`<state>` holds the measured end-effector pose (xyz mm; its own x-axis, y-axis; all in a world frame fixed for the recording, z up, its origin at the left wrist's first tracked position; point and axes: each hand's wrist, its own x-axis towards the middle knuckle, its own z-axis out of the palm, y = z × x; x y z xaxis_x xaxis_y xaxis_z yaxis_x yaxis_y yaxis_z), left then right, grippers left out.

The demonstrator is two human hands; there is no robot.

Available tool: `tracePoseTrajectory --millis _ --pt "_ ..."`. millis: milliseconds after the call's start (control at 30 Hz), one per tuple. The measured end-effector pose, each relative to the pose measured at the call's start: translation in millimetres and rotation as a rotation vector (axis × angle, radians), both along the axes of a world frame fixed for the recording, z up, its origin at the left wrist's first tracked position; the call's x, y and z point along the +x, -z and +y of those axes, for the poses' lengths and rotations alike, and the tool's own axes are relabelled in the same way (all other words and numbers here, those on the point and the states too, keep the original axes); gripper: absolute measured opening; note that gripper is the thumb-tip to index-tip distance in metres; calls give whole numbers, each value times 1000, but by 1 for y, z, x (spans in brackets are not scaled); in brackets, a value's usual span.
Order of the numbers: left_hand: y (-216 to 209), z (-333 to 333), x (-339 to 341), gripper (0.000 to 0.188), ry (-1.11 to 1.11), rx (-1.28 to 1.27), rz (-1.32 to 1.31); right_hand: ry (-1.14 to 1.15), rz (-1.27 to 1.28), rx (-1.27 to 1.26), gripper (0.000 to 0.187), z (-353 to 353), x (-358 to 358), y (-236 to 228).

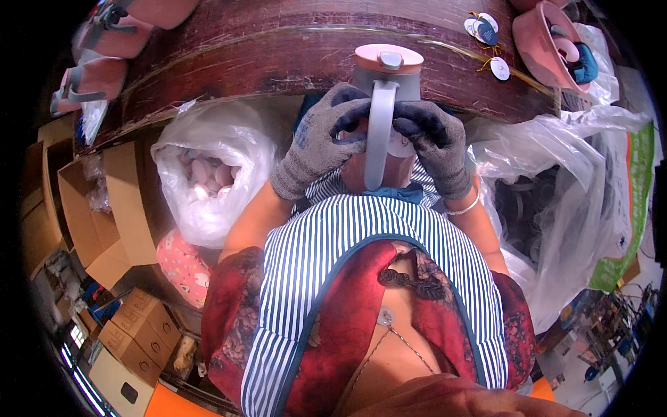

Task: The person attaches labels and rubber bands to pink plastic kettles by hand while wearing gloves.

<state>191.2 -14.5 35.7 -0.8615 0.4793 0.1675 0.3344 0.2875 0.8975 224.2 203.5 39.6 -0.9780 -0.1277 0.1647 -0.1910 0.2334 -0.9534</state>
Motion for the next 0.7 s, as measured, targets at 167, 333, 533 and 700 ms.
tracePoseTrajectory --millis 167,333,533,700 --pt "4 3 -4 48 50 -46 41 161 225 153 28 -6 5 2" --pt "-6 8 -4 38 44 -117 -25 166 172 61 27 -9 8 13" --pt "-9 -6 -2 28 17 541 -801 79 -399 -534 47 9 15 -9" --pt "-2 -26 5 27 163 965 -917 -180 -679 -537 61 45 31 -23"
